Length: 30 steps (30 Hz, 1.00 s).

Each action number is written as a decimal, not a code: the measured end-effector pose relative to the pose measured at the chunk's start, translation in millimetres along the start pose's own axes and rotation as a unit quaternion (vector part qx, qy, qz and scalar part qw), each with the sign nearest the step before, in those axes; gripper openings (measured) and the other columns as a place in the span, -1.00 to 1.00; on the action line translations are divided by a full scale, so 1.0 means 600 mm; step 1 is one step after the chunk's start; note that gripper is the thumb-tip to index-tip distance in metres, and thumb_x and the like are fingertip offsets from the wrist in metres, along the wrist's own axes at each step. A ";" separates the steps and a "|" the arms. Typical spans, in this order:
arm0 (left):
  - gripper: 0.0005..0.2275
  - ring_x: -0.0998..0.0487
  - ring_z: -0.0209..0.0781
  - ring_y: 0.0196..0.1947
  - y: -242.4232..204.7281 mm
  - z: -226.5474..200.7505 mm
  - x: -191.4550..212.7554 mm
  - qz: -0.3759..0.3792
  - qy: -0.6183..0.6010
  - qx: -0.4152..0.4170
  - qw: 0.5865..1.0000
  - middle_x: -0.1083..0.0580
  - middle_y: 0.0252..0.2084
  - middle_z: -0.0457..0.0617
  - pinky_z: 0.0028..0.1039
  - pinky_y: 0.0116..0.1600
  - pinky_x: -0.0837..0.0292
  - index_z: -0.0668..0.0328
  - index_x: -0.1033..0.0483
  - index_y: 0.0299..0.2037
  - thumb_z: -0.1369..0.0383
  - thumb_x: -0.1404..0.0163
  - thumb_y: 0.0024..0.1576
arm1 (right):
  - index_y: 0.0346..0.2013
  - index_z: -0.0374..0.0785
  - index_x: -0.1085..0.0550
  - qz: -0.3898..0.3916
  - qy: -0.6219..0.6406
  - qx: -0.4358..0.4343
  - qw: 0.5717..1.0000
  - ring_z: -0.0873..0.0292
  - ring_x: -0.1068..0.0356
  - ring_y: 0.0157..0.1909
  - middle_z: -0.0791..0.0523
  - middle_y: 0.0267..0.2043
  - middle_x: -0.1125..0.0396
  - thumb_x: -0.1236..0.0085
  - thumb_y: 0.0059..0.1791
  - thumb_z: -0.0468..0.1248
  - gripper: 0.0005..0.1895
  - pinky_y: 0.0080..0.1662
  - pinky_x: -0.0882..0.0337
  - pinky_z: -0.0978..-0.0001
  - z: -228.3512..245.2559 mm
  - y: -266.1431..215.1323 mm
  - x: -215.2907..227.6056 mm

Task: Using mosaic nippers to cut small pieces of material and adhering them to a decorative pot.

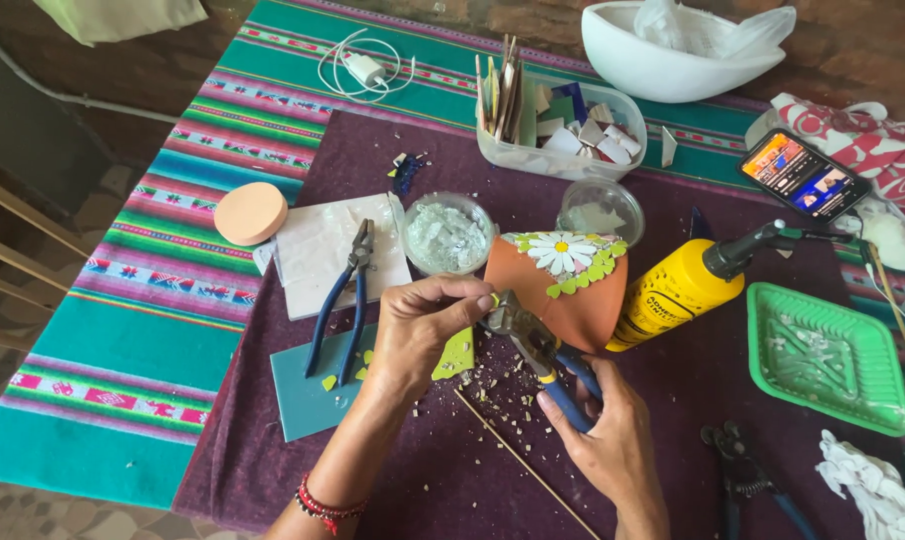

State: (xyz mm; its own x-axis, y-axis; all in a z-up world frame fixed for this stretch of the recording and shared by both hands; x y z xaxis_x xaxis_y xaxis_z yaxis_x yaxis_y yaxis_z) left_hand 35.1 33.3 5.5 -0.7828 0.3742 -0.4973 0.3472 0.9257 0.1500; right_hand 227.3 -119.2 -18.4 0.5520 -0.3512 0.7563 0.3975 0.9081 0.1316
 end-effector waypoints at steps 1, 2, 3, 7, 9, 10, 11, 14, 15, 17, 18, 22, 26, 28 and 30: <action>-0.93 -0.63 -0.25 -0.27 -0.001 0.000 0.000 0.000 0.000 0.000 1.000 -0.66 -0.27 0.08 -0.47 -0.10 -0.62 0.28 -0.71 -0.30 0.56 -0.25 0.03 | -0.12 -0.08 -0.50 0.000 0.000 0.000 1.000 0.21 -0.36 -0.42 0.24 -0.49 -0.32 -0.33 -0.17 0.06 -0.55 -0.28 -0.42 0.31 -0.001 0.000 0.000; -0.93 -0.63 -0.25 -0.27 -0.001 -0.002 -0.001 0.005 -0.001 -0.007 1.000 -0.66 -0.27 0.07 -0.47 -0.10 -0.62 0.27 -0.71 -0.30 0.56 -0.25 0.03 | -0.12 -0.07 -0.50 0.008 -0.005 -0.006 1.000 0.21 -0.35 -0.41 0.25 -0.48 -0.33 -0.32 -0.17 0.08 -0.54 -0.27 -0.42 0.30 -0.004 -0.001 -0.001; -0.92 -0.64 -0.24 -0.27 0.000 -0.004 -0.001 0.011 -0.002 -0.015 1.000 -0.66 -0.27 0.07 -0.47 -0.11 -0.62 0.26 -0.71 -0.30 0.56 -0.25 0.03 | -0.12 -0.07 -0.49 0.015 -0.009 -0.011 1.000 0.21 -0.35 -0.41 0.25 -0.47 -0.33 -0.31 -0.17 0.10 -0.53 -0.25 -0.42 0.30 -0.005 0.001 -0.002; -0.93 -0.63 -0.23 -0.25 -0.001 -0.006 -0.006 0.029 0.013 -0.021 0.999 -0.65 -0.26 0.08 -0.49 -0.08 -0.61 0.28 -0.70 -0.29 0.57 -0.24 0.05 | -0.15 -0.08 -0.49 0.009 0.001 -0.013 1.000 0.19 -0.39 -0.37 0.23 -0.45 -0.36 -0.32 -0.17 0.07 -0.56 -0.23 -0.44 0.30 -0.006 0.000 -0.002; -0.94 -0.63 -0.23 -0.26 -0.002 -0.007 -0.007 0.036 0.002 -0.030 0.999 -0.64 -0.27 0.08 -0.49 -0.09 -0.61 0.29 -0.70 -0.29 0.56 -0.23 0.06 | -0.14 -0.08 -0.49 0.005 -0.008 -0.005 1.000 0.20 -0.36 -0.40 0.24 -0.47 -0.34 -0.31 -0.17 0.08 -0.56 -0.26 -0.42 0.29 -0.009 0.000 -0.003; -0.94 -0.63 -0.23 -0.26 -0.001 -0.007 -0.008 0.036 0.002 -0.029 0.999 -0.64 -0.27 0.08 -0.49 -0.09 -0.61 0.29 -0.70 -0.29 0.56 -0.23 0.06 | -0.14 -0.08 -0.49 0.004 -0.008 -0.005 1.000 0.20 -0.36 -0.40 0.24 -0.47 -0.34 -0.31 -0.17 0.08 -0.56 -0.26 -0.42 0.29 -0.012 0.000 -0.003; -0.94 -0.63 -0.23 -0.25 -0.001 -0.008 -0.007 0.034 0.003 -0.025 0.999 -0.65 -0.26 0.07 -0.48 -0.08 -0.62 0.27 -0.70 -0.29 0.56 -0.23 0.06 | -0.14 -0.08 -0.50 0.003 -0.016 -0.002 1.000 0.19 -0.40 -0.39 0.23 -0.48 -0.36 -0.31 -0.17 0.09 -0.55 -0.25 -0.44 0.28 -0.015 0.000 -0.004; -0.93 -0.64 -0.23 -0.24 0.000 -0.004 -0.005 0.029 0.009 -0.021 0.999 -0.65 -0.27 0.06 -0.48 -0.06 -0.61 0.25 -0.70 -0.30 0.56 -0.24 0.05 | -0.18 -0.07 -0.50 0.002 -0.030 0.005 1.000 0.16 -0.45 -0.41 0.21 -0.51 -0.39 -0.30 -0.17 0.12 -0.55 -0.26 -0.45 0.23 -0.018 0.001 -0.005; -0.93 -0.63 -0.24 -0.24 0.000 -0.003 -0.003 0.025 0.014 -0.022 0.999 -0.65 -0.27 0.05 -0.48 -0.05 -0.60 0.25 -0.71 -0.30 0.56 -0.25 0.04 | -0.22 -0.06 -0.50 0.003 -0.036 0.010 0.999 0.14 -0.45 -0.43 0.21 -0.53 -0.38 -0.29 -0.17 0.14 -0.57 -0.26 -0.44 0.21 -0.018 0.001 -0.005; -0.93 -0.63 -0.24 -0.25 0.000 -0.001 -0.002 0.021 0.015 -0.014 1.000 -0.65 -0.28 0.05 -0.48 -0.06 -0.59 0.26 -0.71 -0.31 0.56 -0.25 0.04 | -0.27 -0.06 -0.48 0.006 -0.036 0.011 0.999 0.14 -0.44 -0.47 0.21 -0.56 -0.36 -0.29 -0.17 0.15 -0.58 -0.29 -0.42 0.20 -0.016 0.000 -0.005; -0.93 -0.62 -0.24 -0.26 0.000 0.000 -0.002 0.017 0.017 -0.005 1.000 -0.65 -0.28 0.05 -0.48 -0.07 -0.59 0.27 -0.71 -0.31 0.55 -0.26 0.03 | -0.32 -0.07 -0.46 0.009 -0.036 0.012 0.999 0.13 -0.42 -0.50 0.22 -0.60 -0.34 -0.28 -0.16 0.15 -0.59 -0.31 -0.40 0.20 -0.015 0.000 -0.005; -0.93 -0.63 -0.26 -0.26 0.000 0.003 0.002 0.004 0.019 0.022 1.000 -0.67 -0.27 0.06 -0.49 -0.08 -0.59 0.28 -0.71 -0.31 0.52 -0.27 0.02 | -0.34 -0.05 -0.48 0.031 -0.033 -0.021 0.999 0.17 -0.46 -0.49 0.24 -0.60 -0.37 -0.30 -0.18 0.17 -0.59 -0.30 -0.44 0.23 -0.018 -0.001 -0.005; -0.90 -0.64 -0.27 -0.35 -0.001 -0.002 0.001 0.010 0.008 0.034 0.999 -0.67 -0.32 0.09 -0.49 -0.14 -0.65 0.35 -0.70 -0.27 0.51 -0.26 0.03 | -0.54 -0.08 -0.37 0.013 -0.009 0.006 1.000 0.20 -0.30 -0.63 0.24 -0.68 -0.26 -0.33 -0.17 0.13 -0.58 -0.44 -0.34 0.27 -0.019 -0.002 -0.002; -0.89 -0.66 -0.27 -0.32 0.001 0.003 0.003 0.012 0.016 0.030 0.999 -0.68 -0.28 0.09 -0.50 -0.12 -0.66 0.34 -0.71 -0.26 0.51 -0.26 0.03 | -0.55 -0.08 -0.37 0.014 -0.002 0.007 1.000 0.22 -0.29 -0.64 0.24 -0.69 -0.25 -0.33 -0.17 0.12 -0.57 -0.46 -0.34 0.28 -0.017 -0.001 -0.003; -0.91 -0.62 -0.31 -0.32 0.002 0.015 0.004 0.020 -0.002 0.022 1.000 -0.65 -0.30 0.00 -0.50 -0.12 -0.60 0.26 -0.69 -0.24 0.48 -0.24 0.08 | -0.50 -0.07 -0.42 0.035 0.000 -0.036 0.999 0.22 -0.35 -0.58 0.24 -0.65 -0.29 -0.33 -0.17 0.13 -0.60 -0.41 -0.41 0.30 -0.024 -0.003 -0.005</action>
State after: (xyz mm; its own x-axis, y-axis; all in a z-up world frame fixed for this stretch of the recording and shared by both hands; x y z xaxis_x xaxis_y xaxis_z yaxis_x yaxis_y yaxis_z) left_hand 38.4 34.7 -3.0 -0.7660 0.4113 -0.4941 0.4011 0.9064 0.1327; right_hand 235.6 -122.9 -30.1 0.5805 -0.2880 0.7616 0.4098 0.9116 0.0323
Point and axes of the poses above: each hand's wrist, its own y-axis towards the middle knuckle, its own x-axis out of the back of the hand, z = x × y, the point moved 4 cm from there along y, towards the middle knuckle
